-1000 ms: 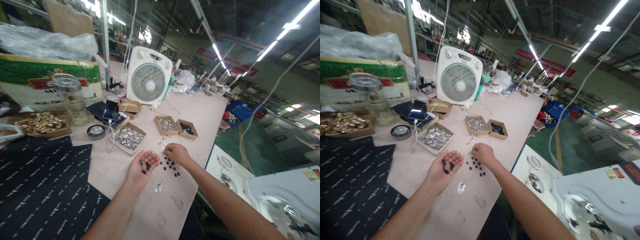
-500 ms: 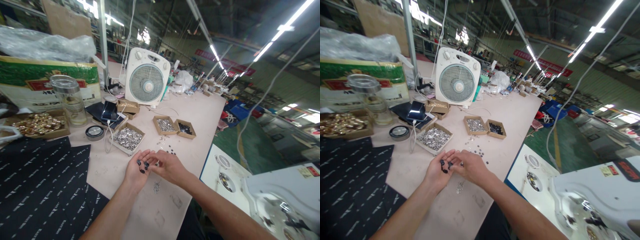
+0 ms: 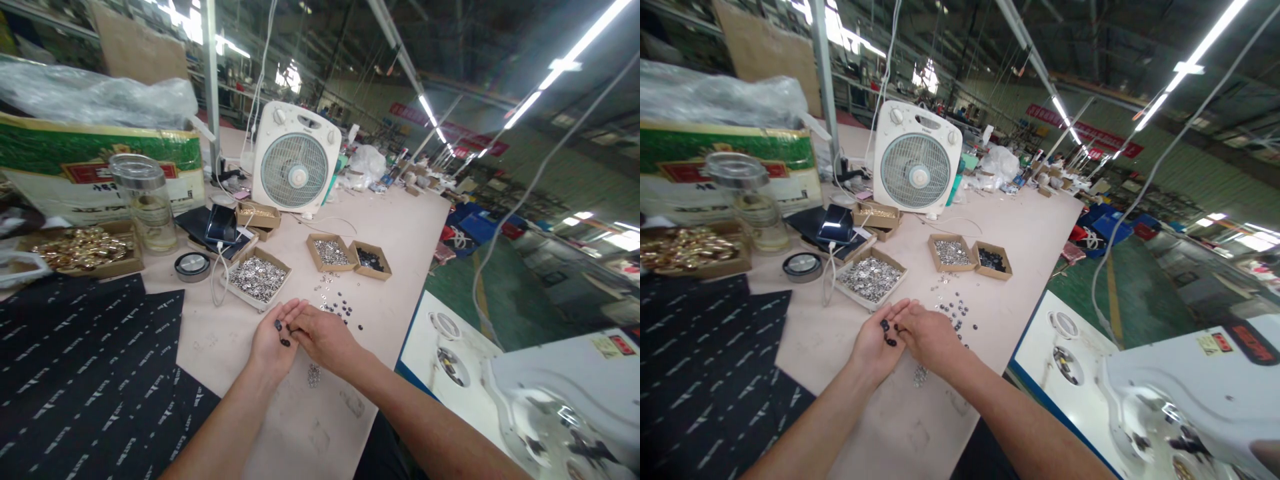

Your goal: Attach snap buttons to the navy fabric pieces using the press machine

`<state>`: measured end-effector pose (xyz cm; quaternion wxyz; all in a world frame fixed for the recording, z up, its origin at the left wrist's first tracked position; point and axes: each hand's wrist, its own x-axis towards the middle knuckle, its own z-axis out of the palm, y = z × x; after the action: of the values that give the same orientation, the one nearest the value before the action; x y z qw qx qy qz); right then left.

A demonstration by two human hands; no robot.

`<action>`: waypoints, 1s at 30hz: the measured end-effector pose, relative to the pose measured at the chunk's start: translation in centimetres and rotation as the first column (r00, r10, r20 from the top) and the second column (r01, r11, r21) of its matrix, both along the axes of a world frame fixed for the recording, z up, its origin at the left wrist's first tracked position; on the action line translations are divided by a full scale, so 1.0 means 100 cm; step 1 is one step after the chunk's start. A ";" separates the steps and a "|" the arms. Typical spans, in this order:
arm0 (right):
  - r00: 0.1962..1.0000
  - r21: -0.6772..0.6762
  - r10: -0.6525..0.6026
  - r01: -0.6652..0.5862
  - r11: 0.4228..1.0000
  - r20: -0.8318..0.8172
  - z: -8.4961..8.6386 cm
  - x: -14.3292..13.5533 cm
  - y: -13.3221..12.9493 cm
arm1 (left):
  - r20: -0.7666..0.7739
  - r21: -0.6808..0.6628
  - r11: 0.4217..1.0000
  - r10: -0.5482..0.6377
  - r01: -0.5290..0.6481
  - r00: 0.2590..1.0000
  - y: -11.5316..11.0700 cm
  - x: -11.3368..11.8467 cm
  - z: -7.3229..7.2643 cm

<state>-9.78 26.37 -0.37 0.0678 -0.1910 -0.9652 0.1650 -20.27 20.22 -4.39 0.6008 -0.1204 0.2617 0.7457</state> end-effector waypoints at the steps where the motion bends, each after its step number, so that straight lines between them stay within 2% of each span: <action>1: 1.000 -0.016 0.007 -0.007 1.000 -0.019 0.001 0.000 0.000 | 0.003 0.004 1.000 0.005 -0.005 1.000 0.000 0.000 0.001; 4: 0.993 -0.129 -0.016 0.000 0.992 -0.120 0.010 0.001 0.003 | 0.020 0.019 1.000 0.016 -0.016 1.000 -0.002 -0.001 0.004; 7: 0.964 -0.276 -0.181 0.123 0.953 -0.196 0.022 0.004 0.014 | 0.041 0.015 1.000 0.023 -0.023 0.999 -0.002 -0.001 0.006; 11: 0.875 -0.454 -0.462 0.355 0.817 -0.146 0.034 0.014 0.043 | 0.037 0.000 1.000 0.009 -0.009 0.999 -0.003 0.000 0.009; 13: 0.835 -0.479 -0.541 0.436 0.762 -0.099 0.035 0.021 0.059 | 0.037 -0.009 1.000 0.004 -0.004 0.999 -0.004 0.000 0.009; 15: 0.815 -0.463 -0.578 0.494 0.736 -0.049 0.030 0.027 0.074 | 0.039 -0.008 1.000 0.004 -0.003 0.999 -0.004 0.000 0.009; 20: 0.810 -0.404 -0.582 0.559 0.725 0.075 0.015 0.032 0.093 | 0.029 -0.004 1.000 -0.003 0.003 1.000 -0.003 0.000 0.008; 24: 0.821 -0.342 -0.545 0.568 0.749 0.168 0.007 0.025 0.102 | 0.029 -0.016 1.000 0.000 0.001 1.000 -0.003 0.000 0.010; 30: 0.838 -0.310 -0.505 0.546 0.778 0.206 0.002 0.015 0.114 | 0.037 -0.007 1.000 -0.010 0.010 0.999 -0.001 0.000 0.007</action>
<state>-8.25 37.78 -0.19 0.0213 -0.4709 -0.8290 0.3008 -20.24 20.09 -3.66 0.6090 -0.1352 0.2537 0.7392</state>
